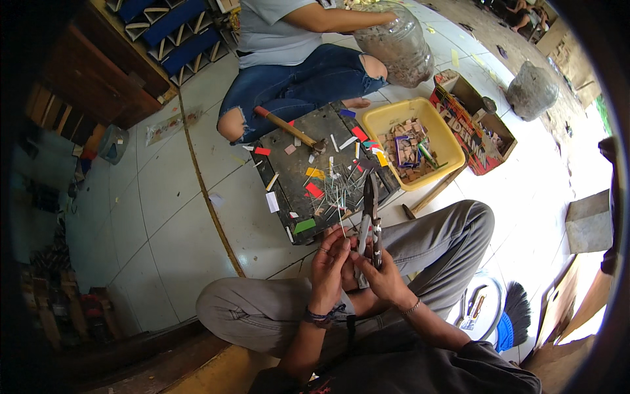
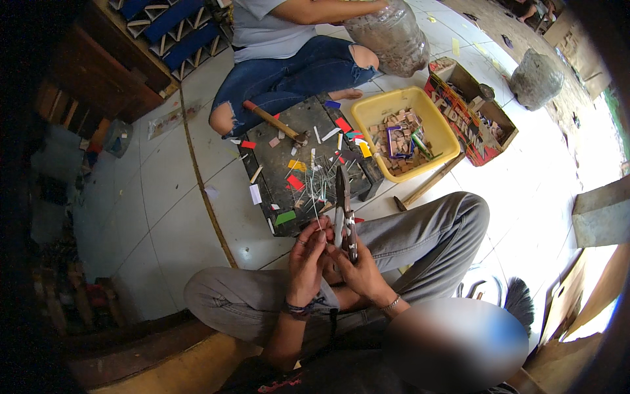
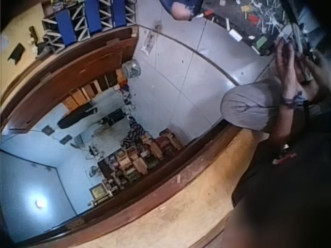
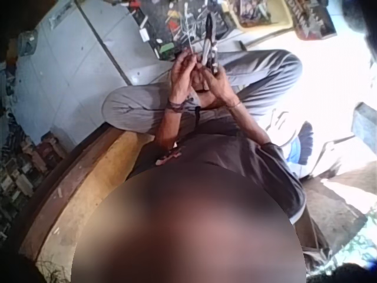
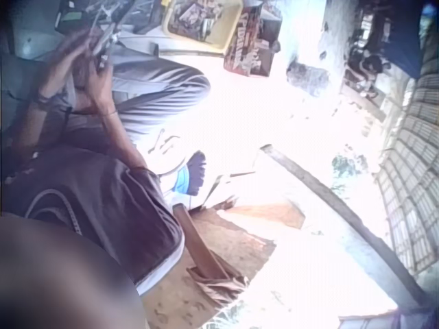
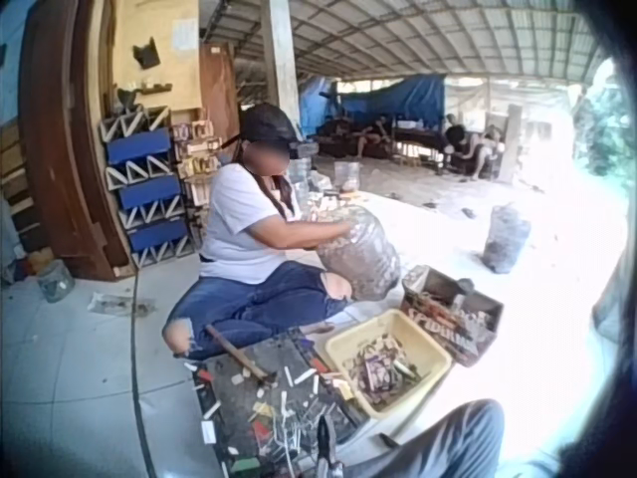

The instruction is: The person sits on the floor and uses pliers to bend and shape thin metal wires. They repeatedly pick up wire pieces, bend them with the tool, and place them on a nearby tray. Another person works nearby with a hammer and wooden pieces.

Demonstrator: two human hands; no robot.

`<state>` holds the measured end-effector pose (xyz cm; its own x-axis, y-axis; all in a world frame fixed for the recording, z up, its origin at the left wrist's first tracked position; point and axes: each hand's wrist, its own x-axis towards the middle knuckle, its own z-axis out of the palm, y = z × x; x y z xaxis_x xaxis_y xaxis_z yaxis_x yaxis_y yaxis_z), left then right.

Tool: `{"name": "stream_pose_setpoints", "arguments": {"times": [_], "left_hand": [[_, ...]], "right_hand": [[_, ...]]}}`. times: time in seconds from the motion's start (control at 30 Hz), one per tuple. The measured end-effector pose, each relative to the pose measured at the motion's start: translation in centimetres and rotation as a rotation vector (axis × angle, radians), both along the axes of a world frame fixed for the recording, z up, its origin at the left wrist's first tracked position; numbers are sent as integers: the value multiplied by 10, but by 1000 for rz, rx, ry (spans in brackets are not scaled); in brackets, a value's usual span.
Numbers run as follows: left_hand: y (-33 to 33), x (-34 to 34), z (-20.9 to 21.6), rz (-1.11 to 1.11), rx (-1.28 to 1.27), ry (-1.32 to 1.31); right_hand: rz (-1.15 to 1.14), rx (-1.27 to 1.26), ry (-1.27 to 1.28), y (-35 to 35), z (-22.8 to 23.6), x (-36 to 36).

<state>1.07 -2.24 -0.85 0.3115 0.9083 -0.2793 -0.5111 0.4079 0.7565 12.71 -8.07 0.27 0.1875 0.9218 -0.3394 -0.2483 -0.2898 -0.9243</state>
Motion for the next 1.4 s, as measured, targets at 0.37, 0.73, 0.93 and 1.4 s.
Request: {"name": "stream_pose_setpoints", "arguments": {"times": [0.37, 0.73, 0.93, 1.4], "left_hand": [[9, 6, 3, 50, 36, 163], [16, 14, 4, -3, 130, 248], [16, 14, -1, -22, 157, 257], [16, 13, -5, -34, 184, 306]], "right_hand": [[202, -40, -488, 3, 3, 43], [341, 60, -563, 7, -4, 52], [349, 32, -549, 9, -1, 53], [359, 4, -599, 10, -7, 55]]}}
